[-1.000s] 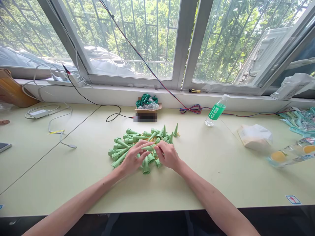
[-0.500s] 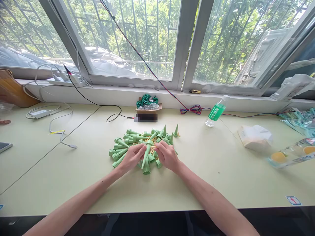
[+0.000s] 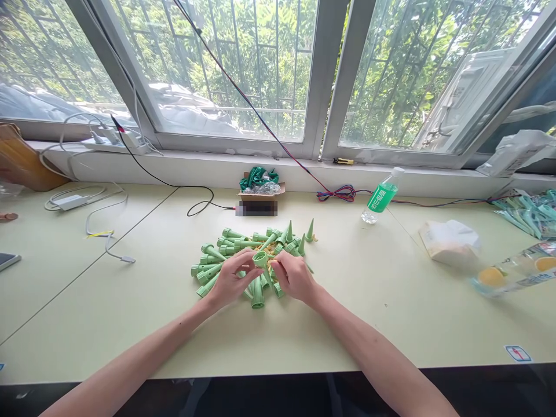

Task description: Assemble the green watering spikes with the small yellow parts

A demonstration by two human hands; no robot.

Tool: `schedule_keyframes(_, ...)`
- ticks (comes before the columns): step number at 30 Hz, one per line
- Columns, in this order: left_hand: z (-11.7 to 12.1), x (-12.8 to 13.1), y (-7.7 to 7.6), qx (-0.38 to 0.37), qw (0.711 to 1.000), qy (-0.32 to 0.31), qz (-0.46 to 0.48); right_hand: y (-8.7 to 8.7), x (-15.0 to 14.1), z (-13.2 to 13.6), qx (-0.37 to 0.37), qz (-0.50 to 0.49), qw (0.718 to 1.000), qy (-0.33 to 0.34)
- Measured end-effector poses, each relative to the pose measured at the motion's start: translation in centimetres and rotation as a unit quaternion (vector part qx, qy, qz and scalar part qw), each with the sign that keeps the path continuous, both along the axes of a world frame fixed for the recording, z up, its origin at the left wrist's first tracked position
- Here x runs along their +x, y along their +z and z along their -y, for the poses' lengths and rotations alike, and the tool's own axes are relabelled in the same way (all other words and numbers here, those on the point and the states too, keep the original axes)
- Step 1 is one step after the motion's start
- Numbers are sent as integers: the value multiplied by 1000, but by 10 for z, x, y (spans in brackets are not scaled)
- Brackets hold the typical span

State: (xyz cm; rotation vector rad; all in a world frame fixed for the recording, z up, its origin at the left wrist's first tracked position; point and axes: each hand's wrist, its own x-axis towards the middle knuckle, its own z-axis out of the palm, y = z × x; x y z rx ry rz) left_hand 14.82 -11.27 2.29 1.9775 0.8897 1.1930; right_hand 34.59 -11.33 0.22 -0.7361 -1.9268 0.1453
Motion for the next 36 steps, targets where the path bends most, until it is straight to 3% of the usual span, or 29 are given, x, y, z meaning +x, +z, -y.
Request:
schedule_keyframes(5, 2, 3, 2, 21, 1000, 15, -3, 1, -1, 0, 17, -3, 1000, -10)
schedule_keyframes(10, 4, 5, 3, -22, 999, 19, 13, 1, -2, 1, 60, -31, 996, -56)
schedule_keyframes(17, 4, 3, 8, -184, 977, -87, 61, 2, -1, 2, 78, -4, 996, -33)
schedule_keyframes(21, 6, 1, 16, -213, 969, -112, 53, 4, -2, 3, 71, 9, 997, -12)
schedule_keyframes(27, 5, -2, 14, -191, 973, -133, 11, 6, 0, 2, 39, 7, 999, -22)
schedule_keyframes(36, 3, 1, 4, 2, 998, -48, -30, 4, -1, 1, 16, 1, 1000, -16)
